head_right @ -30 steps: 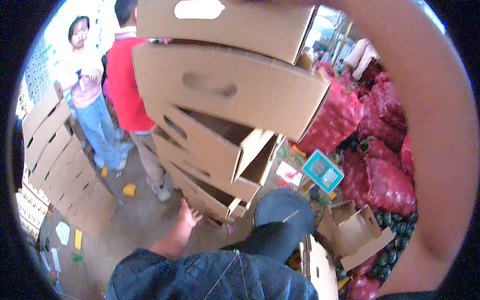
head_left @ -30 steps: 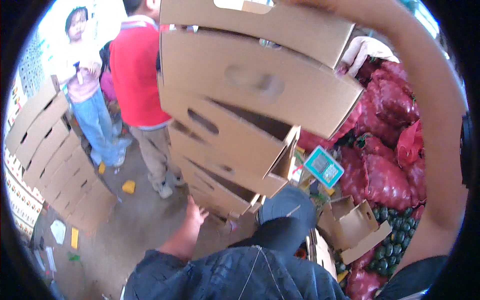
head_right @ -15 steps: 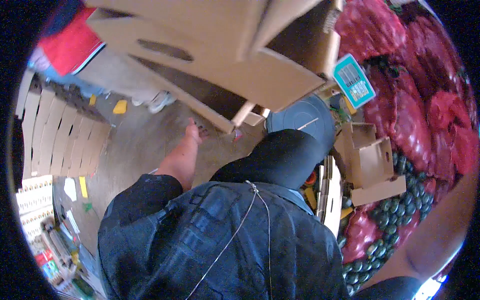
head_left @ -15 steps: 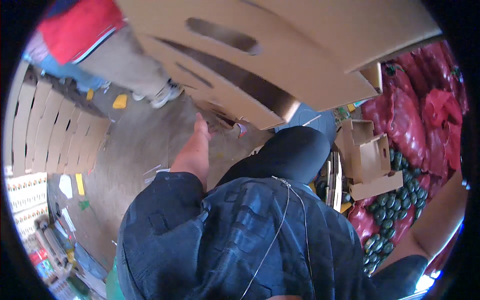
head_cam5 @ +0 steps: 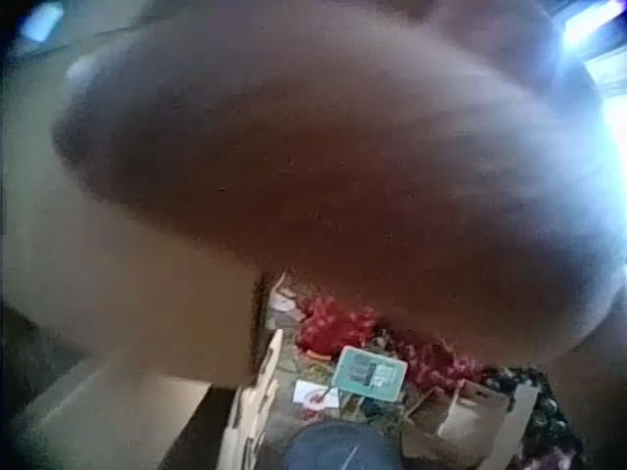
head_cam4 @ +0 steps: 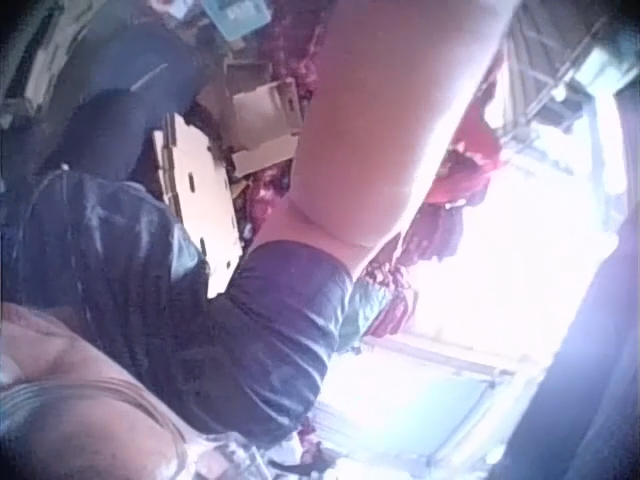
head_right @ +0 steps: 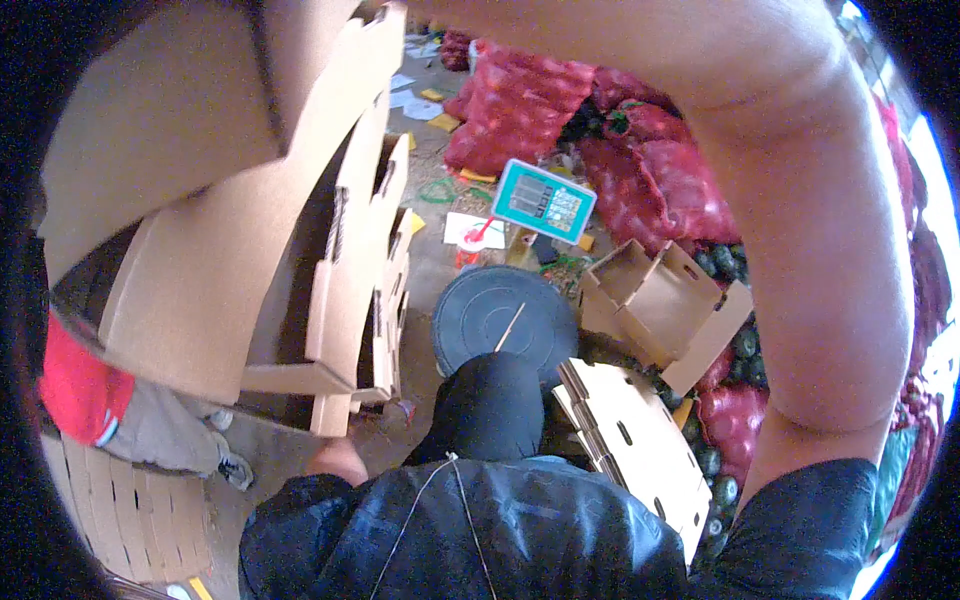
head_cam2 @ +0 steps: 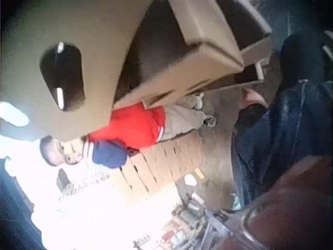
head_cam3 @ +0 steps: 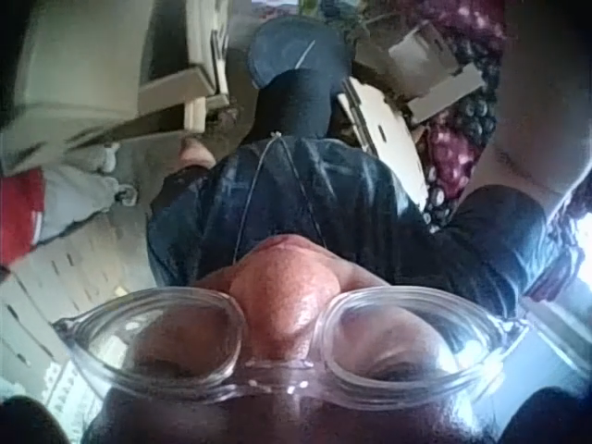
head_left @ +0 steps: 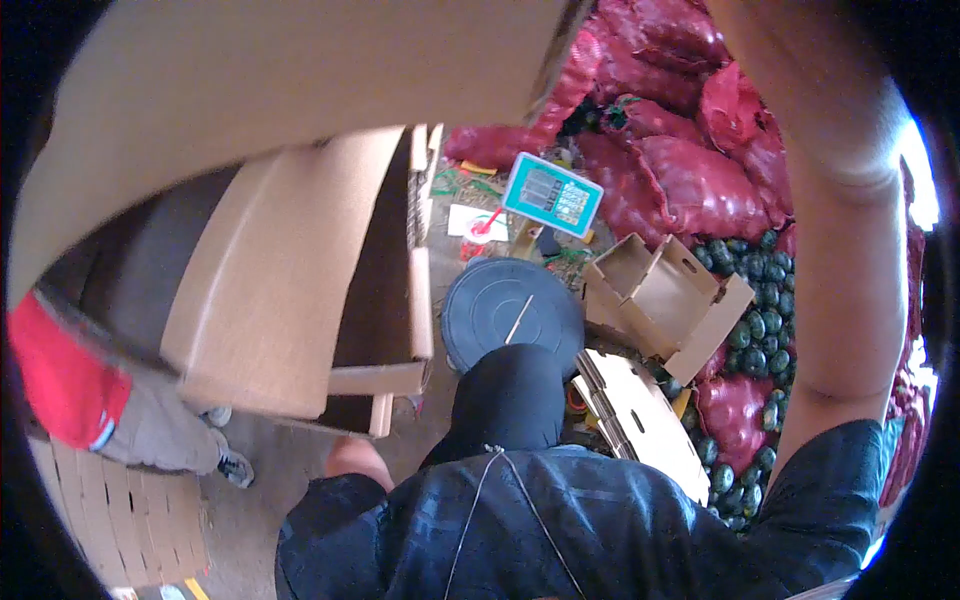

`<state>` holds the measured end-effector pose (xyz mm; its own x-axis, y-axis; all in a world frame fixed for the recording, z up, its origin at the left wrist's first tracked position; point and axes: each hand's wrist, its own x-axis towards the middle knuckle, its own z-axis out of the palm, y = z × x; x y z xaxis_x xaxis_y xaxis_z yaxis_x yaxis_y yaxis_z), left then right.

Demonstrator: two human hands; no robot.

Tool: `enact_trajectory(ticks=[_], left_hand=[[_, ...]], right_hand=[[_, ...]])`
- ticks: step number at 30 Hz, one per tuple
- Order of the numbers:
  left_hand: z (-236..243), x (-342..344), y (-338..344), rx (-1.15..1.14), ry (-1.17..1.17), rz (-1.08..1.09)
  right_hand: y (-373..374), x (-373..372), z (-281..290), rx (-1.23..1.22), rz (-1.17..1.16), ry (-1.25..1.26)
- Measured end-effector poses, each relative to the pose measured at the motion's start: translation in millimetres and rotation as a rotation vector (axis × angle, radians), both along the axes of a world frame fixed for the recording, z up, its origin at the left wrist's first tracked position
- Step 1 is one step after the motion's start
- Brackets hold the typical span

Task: The person assembles cardboard boxes by hand, folding the flaps and stacking them in a tall pile.

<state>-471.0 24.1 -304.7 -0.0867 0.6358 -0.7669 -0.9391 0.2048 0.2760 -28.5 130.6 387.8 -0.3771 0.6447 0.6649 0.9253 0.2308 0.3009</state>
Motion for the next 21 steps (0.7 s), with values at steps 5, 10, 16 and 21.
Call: enact_trajectory(ticks=[5, 10, 16, 21], left_hand=[[5, 0, 16, -0.036, -0.039, 0.037], [8, 2, 47, -0.04, -0.066, 0.068], [-16, 0, 114, -0.033, 0.053, 0.091], [-89, -26, 172, 0.207, 0.222, -0.062]], right_hand=[[1, 7, 6, 0.017, -0.069, 0.027], [12, -18, 8, -0.013, -0.087, -0.031], [50, -69, -13, -0.109, -0.085, -0.112], [87, -93, -33, -0.169, -0.098, -0.151]])
